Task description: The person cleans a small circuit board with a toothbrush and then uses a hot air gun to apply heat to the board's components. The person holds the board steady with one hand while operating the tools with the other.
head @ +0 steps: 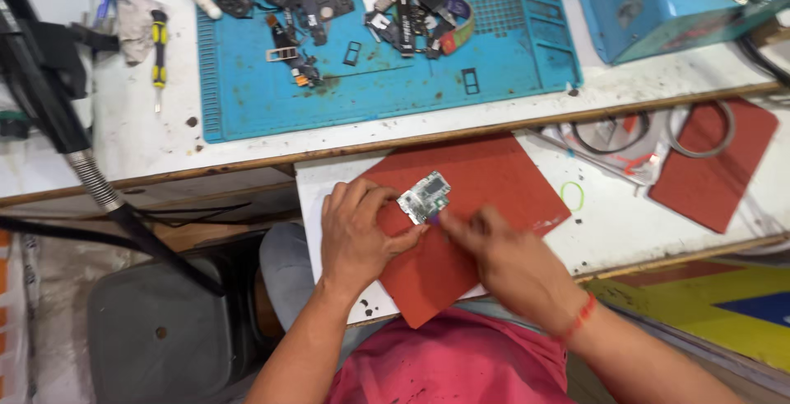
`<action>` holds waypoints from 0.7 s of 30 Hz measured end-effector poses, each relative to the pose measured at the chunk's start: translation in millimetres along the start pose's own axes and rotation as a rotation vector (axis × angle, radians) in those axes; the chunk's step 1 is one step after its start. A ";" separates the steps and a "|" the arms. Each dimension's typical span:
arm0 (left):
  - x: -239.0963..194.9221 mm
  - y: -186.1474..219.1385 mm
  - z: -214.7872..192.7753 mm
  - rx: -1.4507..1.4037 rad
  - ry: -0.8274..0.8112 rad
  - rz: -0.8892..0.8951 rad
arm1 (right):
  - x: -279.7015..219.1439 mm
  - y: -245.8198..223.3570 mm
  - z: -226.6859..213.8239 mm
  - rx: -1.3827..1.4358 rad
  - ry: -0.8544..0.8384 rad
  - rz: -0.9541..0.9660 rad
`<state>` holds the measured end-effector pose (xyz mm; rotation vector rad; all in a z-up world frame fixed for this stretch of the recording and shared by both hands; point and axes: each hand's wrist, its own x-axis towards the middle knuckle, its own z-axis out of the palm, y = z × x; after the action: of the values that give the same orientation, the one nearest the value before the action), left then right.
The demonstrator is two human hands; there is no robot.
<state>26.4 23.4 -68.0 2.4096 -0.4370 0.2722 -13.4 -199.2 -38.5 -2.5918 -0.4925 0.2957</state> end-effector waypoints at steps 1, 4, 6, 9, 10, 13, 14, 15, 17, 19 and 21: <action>-1.5 -1.4 -1.6 -0.007 0.000 0.006 | -0.4 -3.4 1.2 -0.025 -0.041 0.052; -3.1 -2.1 -1.0 -0.048 -0.006 -0.016 | 6.3 -12.6 6.9 -0.079 -0.074 0.144; -4.0 0.7 0.5 -0.040 -0.026 -0.057 | 7.8 -14.9 8.3 -0.077 0.006 0.113; 5.5 0.3 -2.9 -0.033 -0.023 -0.047 | 2.7 -9.4 3.1 -0.086 -0.045 -0.023; 6.1 0.0 -3.7 -0.036 -0.020 -0.036 | 2.3 -4.1 3.8 -0.069 0.016 0.025; -2.7 4.1 -3.2 0.017 0.009 -0.002 | -10.7 8.1 12.3 -0.058 0.077 0.082; -4.6 6.3 -4.3 0.022 -0.006 -0.008 | -14.5 9.2 15.1 -0.075 0.035 0.044; 2.2 5.1 -5.2 0.033 -0.011 0.002 | -9.2 11.2 16.4 -0.096 0.014 0.002; 7.6 4.0 -6.2 0.043 -0.005 0.021 | -3.8 11.5 17.7 -0.125 0.099 -0.045; -0.8 4.4 -3.6 0.034 0.021 0.024 | -6.2 7.4 17.5 -0.135 0.105 0.003; -5.7 5.4 -1.1 0.035 0.016 0.021 | -1.8 4.2 8.4 -0.139 0.065 0.125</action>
<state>19.0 21.5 -65.8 2.4364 -0.4540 0.3106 -16.3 -199.9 -47.6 -2.7639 -0.3403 0.2251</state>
